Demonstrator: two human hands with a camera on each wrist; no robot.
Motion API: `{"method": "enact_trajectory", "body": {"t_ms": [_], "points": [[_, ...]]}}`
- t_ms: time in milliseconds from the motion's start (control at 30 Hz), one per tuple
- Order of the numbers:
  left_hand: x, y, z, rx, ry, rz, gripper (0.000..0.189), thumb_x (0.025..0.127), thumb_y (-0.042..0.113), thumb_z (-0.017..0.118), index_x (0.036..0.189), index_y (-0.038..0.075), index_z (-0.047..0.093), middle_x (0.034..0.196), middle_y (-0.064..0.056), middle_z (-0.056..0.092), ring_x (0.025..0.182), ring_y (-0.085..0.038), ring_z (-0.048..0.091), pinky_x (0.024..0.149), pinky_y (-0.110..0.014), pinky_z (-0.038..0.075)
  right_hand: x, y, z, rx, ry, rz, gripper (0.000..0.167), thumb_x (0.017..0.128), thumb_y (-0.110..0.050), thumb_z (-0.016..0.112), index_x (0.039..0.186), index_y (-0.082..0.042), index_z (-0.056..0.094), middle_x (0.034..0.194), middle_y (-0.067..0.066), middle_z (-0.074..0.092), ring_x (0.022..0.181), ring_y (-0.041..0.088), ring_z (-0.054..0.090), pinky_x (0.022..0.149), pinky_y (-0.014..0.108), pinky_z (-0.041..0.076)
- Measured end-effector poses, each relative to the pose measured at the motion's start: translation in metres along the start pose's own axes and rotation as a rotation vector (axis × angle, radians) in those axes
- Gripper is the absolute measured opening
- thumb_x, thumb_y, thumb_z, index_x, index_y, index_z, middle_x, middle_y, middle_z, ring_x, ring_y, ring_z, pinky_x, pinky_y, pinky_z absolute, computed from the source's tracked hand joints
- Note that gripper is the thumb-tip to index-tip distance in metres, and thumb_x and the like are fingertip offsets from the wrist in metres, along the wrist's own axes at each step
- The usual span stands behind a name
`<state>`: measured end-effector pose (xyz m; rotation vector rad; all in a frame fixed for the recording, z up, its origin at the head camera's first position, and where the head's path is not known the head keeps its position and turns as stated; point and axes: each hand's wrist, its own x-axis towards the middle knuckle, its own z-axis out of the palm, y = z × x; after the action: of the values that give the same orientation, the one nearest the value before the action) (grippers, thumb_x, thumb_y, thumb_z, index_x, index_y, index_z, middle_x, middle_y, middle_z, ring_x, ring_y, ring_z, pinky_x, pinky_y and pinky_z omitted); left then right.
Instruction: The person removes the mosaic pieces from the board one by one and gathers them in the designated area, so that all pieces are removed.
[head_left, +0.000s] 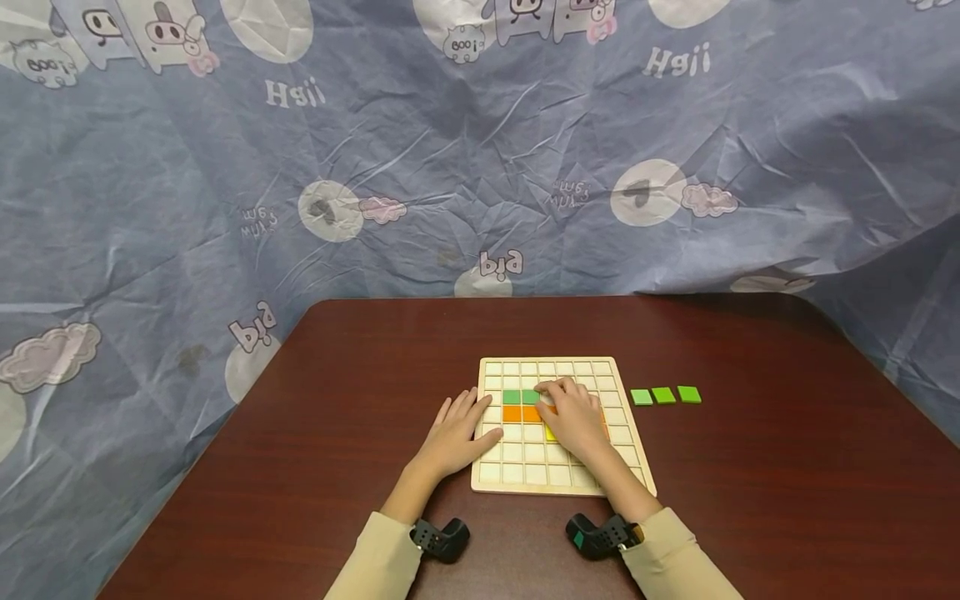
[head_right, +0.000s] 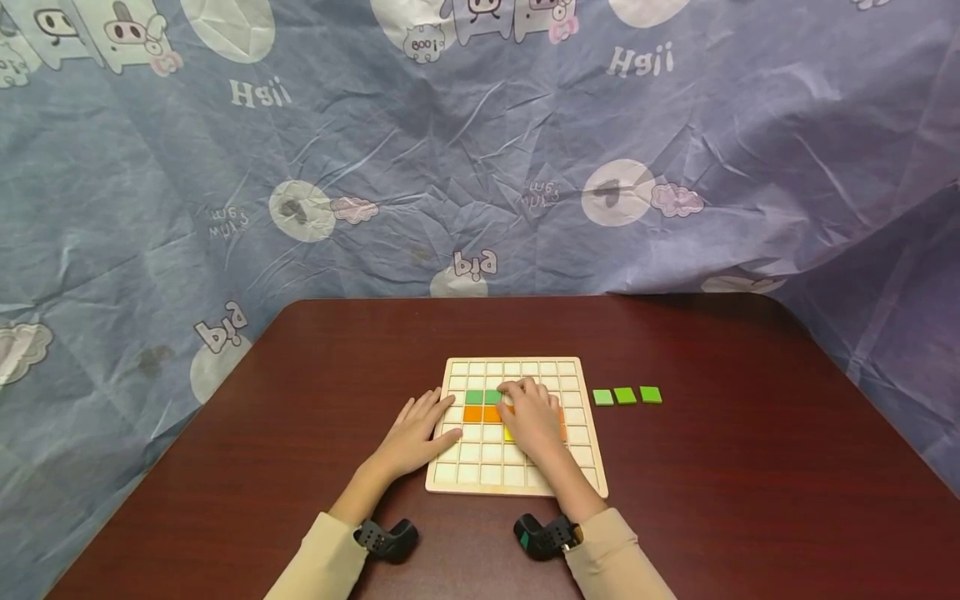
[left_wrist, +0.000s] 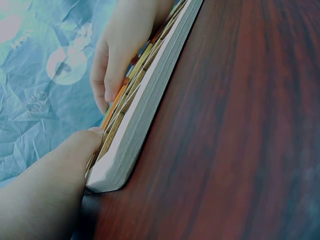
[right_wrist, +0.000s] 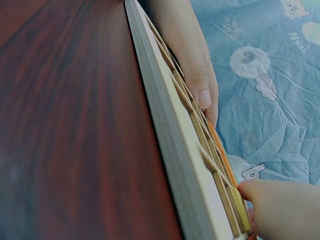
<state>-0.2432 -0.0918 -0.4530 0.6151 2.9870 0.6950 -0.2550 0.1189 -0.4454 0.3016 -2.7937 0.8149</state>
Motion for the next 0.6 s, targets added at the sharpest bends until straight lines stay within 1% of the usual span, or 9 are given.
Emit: {"method": "enact_trajectory", "body": {"t_ms": [167, 300, 367, 467, 600], "points": [[-0.0001, -0.0011, 0.0013, 0.0, -0.003, 0.0, 0.066, 0.089, 0.057, 0.038, 0.143, 0.02, 0.03, 0.151, -0.009, 0.022, 0.141, -0.024, 0.016, 0.115, -0.046, 0.007, 0.0021, -0.0014, 0.0015, 0.048, 0.017, 0.022, 0.024, 0.089, -0.026, 0.057, 0.111, -0.017, 0.06, 0.107, 0.006, 0.058, 0.097, 0.026, 0.049, 0.087, 0.047, 0.033], [0.0002, -0.0016, 0.0023, 0.001, 0.001, 0.001, 0.066, 0.089, 0.057, 0.038, 0.143, 0.02, 0.03, 0.151, -0.009, 0.023, 0.141, -0.024, 0.017, 0.115, -0.046, 0.008, 0.0031, -0.0018, 0.0017, 0.112, 0.047, 0.026, 0.021, 0.087, -0.022, 0.06, 0.107, -0.018, 0.06, 0.101, 0.003, 0.063, 0.094, 0.024, 0.055, 0.088, 0.048, 0.035], [0.0002, -0.0015, 0.0022, 0.002, -0.002, -0.002, 0.066, 0.089, 0.057, 0.038, 0.143, 0.02, 0.03, 0.151, -0.009, 0.022, 0.141, -0.024, 0.017, 0.115, -0.045, 0.007, 0.0033, -0.0019, 0.0016, 0.146, 0.054, 0.025, 0.019, 0.087, -0.02, 0.061, 0.105, -0.017, 0.06, 0.101, 0.003, 0.065, 0.094, 0.024, 0.057, 0.09, 0.049, 0.035], [0.0008, -0.0013, 0.0015, 0.003, -0.011, -0.004, 0.067, 0.089, 0.058, 0.038, 0.144, 0.02, 0.029, 0.151, -0.009, 0.021, 0.141, -0.024, 0.016, 0.115, -0.045, 0.007, 0.0036, -0.0021, 0.0015, 0.195, 0.052, 0.024, 0.016, 0.086, -0.019, 0.062, 0.101, -0.015, 0.059, 0.099, 0.004, 0.065, 0.094, 0.024, 0.058, 0.092, 0.047, 0.034], [0.0025, -0.002, 0.0004, 0.012, -0.012, -0.005, 0.066, 0.089, 0.058, 0.037, 0.144, 0.021, 0.029, 0.152, -0.008, 0.021, 0.141, -0.024, 0.016, 0.115, -0.045, 0.007, 0.0046, -0.0031, 0.0018, 0.239, 0.042, 0.015, 0.013, 0.086, -0.019, 0.062, 0.096, -0.014, 0.055, 0.091, 0.004, 0.064, 0.089, 0.023, 0.058, 0.091, 0.044, 0.033]]}}
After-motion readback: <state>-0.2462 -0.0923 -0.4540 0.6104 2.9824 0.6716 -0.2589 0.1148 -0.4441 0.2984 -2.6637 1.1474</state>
